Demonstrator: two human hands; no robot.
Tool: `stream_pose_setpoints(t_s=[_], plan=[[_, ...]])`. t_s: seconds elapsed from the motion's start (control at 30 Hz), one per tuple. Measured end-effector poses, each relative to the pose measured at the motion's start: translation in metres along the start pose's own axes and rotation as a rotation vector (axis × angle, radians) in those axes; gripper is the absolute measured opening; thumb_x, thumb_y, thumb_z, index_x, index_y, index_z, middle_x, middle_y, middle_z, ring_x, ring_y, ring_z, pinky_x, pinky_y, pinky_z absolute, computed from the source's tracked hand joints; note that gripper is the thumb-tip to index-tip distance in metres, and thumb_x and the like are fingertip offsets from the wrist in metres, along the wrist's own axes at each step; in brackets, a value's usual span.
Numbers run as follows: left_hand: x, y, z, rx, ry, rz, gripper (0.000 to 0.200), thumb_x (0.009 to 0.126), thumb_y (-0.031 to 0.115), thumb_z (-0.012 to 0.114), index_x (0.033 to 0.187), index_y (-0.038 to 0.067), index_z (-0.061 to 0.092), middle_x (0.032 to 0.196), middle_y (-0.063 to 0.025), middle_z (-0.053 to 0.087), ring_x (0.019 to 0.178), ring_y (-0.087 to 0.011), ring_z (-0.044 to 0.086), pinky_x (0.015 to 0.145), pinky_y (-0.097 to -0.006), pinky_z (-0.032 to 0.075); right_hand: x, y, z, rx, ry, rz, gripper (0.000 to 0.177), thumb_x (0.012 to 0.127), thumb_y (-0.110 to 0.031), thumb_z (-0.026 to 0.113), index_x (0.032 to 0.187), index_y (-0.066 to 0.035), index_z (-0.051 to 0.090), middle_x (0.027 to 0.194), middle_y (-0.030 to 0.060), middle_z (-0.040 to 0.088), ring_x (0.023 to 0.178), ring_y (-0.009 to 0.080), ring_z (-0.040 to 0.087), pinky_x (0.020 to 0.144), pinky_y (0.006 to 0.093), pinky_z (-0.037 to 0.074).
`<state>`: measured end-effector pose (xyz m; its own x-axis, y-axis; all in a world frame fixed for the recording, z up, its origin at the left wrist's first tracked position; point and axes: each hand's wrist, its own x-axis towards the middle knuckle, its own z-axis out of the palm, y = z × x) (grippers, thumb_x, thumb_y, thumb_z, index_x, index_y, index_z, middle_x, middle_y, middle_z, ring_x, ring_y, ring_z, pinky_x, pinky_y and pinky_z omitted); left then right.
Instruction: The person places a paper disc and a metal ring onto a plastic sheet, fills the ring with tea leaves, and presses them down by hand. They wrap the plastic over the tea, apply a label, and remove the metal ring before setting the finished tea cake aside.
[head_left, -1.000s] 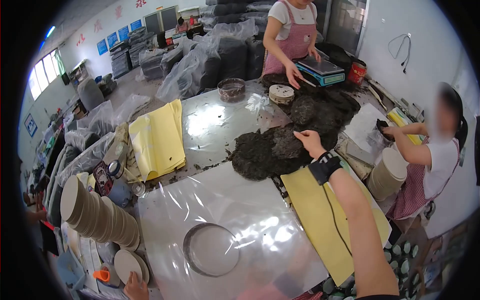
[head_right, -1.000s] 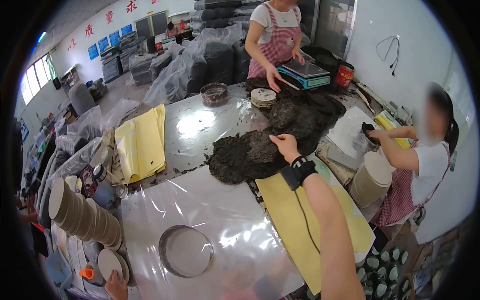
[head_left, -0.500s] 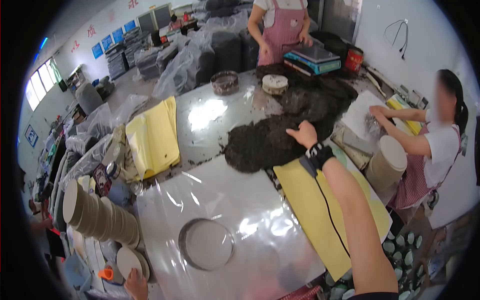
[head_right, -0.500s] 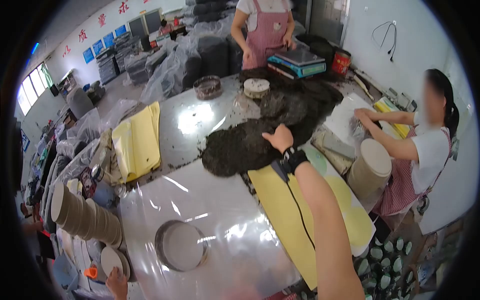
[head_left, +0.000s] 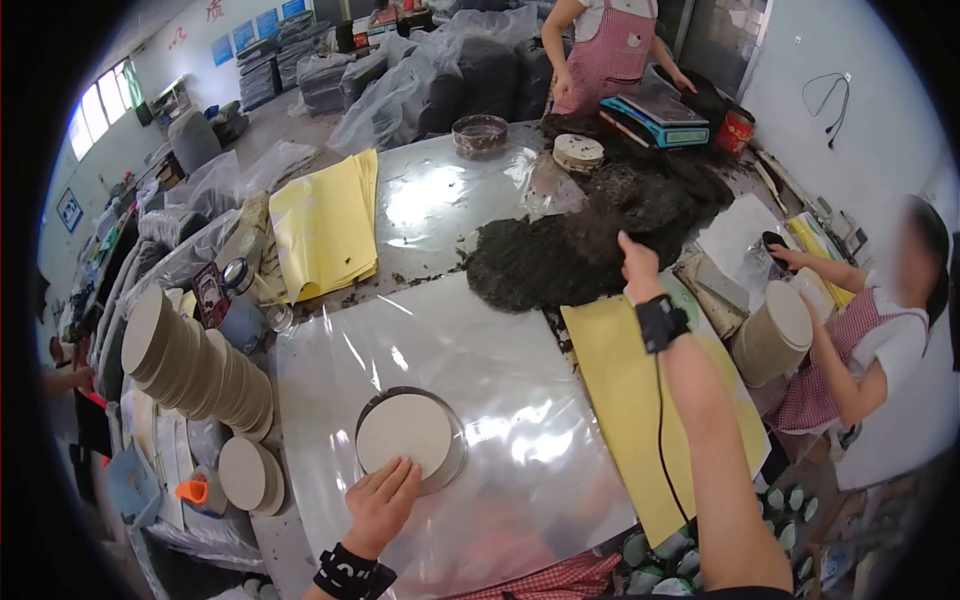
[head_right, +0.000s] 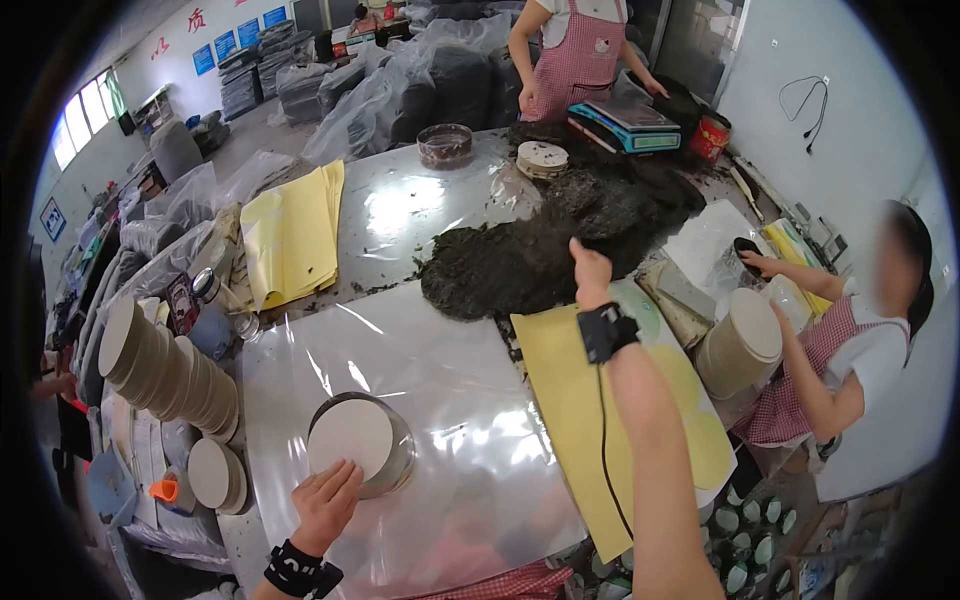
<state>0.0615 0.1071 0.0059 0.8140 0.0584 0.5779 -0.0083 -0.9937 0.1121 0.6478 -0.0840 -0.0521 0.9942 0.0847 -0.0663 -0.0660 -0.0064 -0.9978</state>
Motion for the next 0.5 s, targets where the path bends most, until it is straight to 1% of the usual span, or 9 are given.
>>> stream_pose_setpoints(t_s=[0.07, 0.13, 0.23, 0.3, 0.33, 0.37, 0.4, 0.43, 0.5], plan=[[-0.009, 0.001, 0.007, -0.034, -0.058, -0.013, 0.027, 0.077, 0.005, 0.072, 0.104, 0.009, 0.075, 0.105, -0.0082, 0.075, 0.097, -0.0242, 0.074, 0.073, -0.0345, 0.058, -0.017, 0.038, 0.011, -0.076, 0.122, 0.002, 0.039, 0.087, -0.035, 0.080, 0.078, 0.001, 0.068, 0.074, 0.0073, 0.065, 0.073, 0.0179, 0.058, 0.070, 0.0392, 0.045], [-0.012, -0.004, 0.006, -0.077, -0.164, -0.025, 0.032, 0.078, 0.008, 0.073, 0.110, 0.009, 0.074, 0.110, -0.0087, 0.074, 0.101, -0.0245, 0.073, 0.074, -0.0350, 0.058, -0.038, 0.039, 0.021, -0.179, 0.145, 0.013, 0.043, 0.089, -0.038, 0.077, 0.082, 0.004, 0.069, 0.078, 0.0109, 0.067, 0.075, 0.0227, 0.062, 0.073, 0.0402, 0.048], [0.004, -0.016, -0.012, -0.232, -0.384, -0.095, 0.045, 0.083, 0.021, 0.074, 0.127, 0.012, 0.068, 0.134, -0.0143, 0.064, 0.127, -0.0293, 0.060, 0.095, -0.0446, 0.053, -0.025, 0.049, 0.015, -0.278, 0.103, 0.042, 0.047, 0.089, -0.039, 0.077, 0.087, 0.007, 0.069, 0.078, 0.0143, 0.068, 0.077, 0.0282, 0.063, 0.075, 0.0432, 0.048], [0.040, -0.020, -0.012, -0.028, -0.556, 0.073, 0.072, 0.086, 0.035, 0.073, 0.150, 0.013, 0.047, 0.159, -0.0204, 0.037, 0.148, -0.0390, 0.033, 0.115, -0.0605, 0.031, -0.014, 0.053, 0.011, -0.167, 0.056, 0.049, 0.045, 0.086, -0.041, 0.081, 0.079, 0.000, 0.064, 0.074, 0.0097, 0.064, 0.062, 0.0222, 0.060, 0.056, 0.0398, 0.047], [0.040, -0.026, 0.006, -0.041, -0.642, 0.035, 0.075, 0.090, 0.042, 0.066, 0.154, 0.013, 0.040, 0.162, -0.0221, 0.027, 0.151, -0.0412, 0.023, 0.116, -0.0656, 0.021, -0.022, 0.041, 0.009, -0.164, -0.018, 0.024, 0.041, 0.082, -0.038, 0.085, 0.080, -0.004, 0.063, 0.070, 0.0061, 0.059, 0.056, 0.0183, 0.055, 0.049, 0.0350, 0.044], [0.033, -0.035, 0.034, -0.053, -0.729, 0.001, 0.079, 0.094, 0.049, 0.060, 0.158, 0.013, 0.033, 0.166, -0.0239, 0.018, 0.154, -0.0434, 0.012, 0.117, -0.0708, 0.010, -0.021, 0.038, 0.009, -0.037, -0.061, 0.008, 0.039, 0.080, -0.034, 0.087, 0.087, -0.005, 0.062, 0.075, 0.0057, 0.060, 0.059, 0.0173, 0.056, 0.050, 0.0327, 0.045], [0.028, -0.040, 0.054, -0.059, -0.704, -0.011, 0.078, 0.095, 0.050, 0.056, 0.159, 0.012, 0.030, 0.166, -0.0252, 0.016, 0.154, -0.0439, 0.012, 0.116, -0.0726, 0.010, -0.031, 0.024, 0.017, -0.014, 0.043, -0.002, 0.041, 0.079, -0.031, 0.088, 0.096, -0.005, 0.061, 0.086, 0.0053, 0.063, 0.064, 0.0167, 0.057, 0.051, 0.0319, 0.045], [0.023, -0.040, 0.072, -0.071, -0.673, -0.026, 0.078, 0.097, 0.052, 0.052, 0.160, 0.012, 0.028, 0.166, -0.0264, 0.014, 0.154, -0.0445, 0.012, 0.114, -0.0745, 0.010, -0.039, 0.010, 0.016, 0.103, -0.010, 0.000, 0.039, 0.081, -0.028, 0.087, 0.102, -0.005, 0.062, 0.094, 0.0024, 0.064, 0.072, 0.0141, 0.059, 0.054, 0.0318, 0.046], [0.012, -0.039, 0.094, -0.083, -0.752, -0.102, 0.075, 0.101, 0.052, 0.047, 0.160, 0.010, 0.027, 0.167, -0.0267, 0.009, 0.155, -0.0451, 0.007, 0.114, -0.0751, 0.009, -0.093, -0.049, 0.023, 0.252, -0.190, -0.011, 0.022, 0.090, -0.022, 0.080, 0.101, -0.007, 0.067, 0.095, -0.0009, 0.066, 0.076, 0.0094, 0.059, 0.064, 0.0295, 0.047]])
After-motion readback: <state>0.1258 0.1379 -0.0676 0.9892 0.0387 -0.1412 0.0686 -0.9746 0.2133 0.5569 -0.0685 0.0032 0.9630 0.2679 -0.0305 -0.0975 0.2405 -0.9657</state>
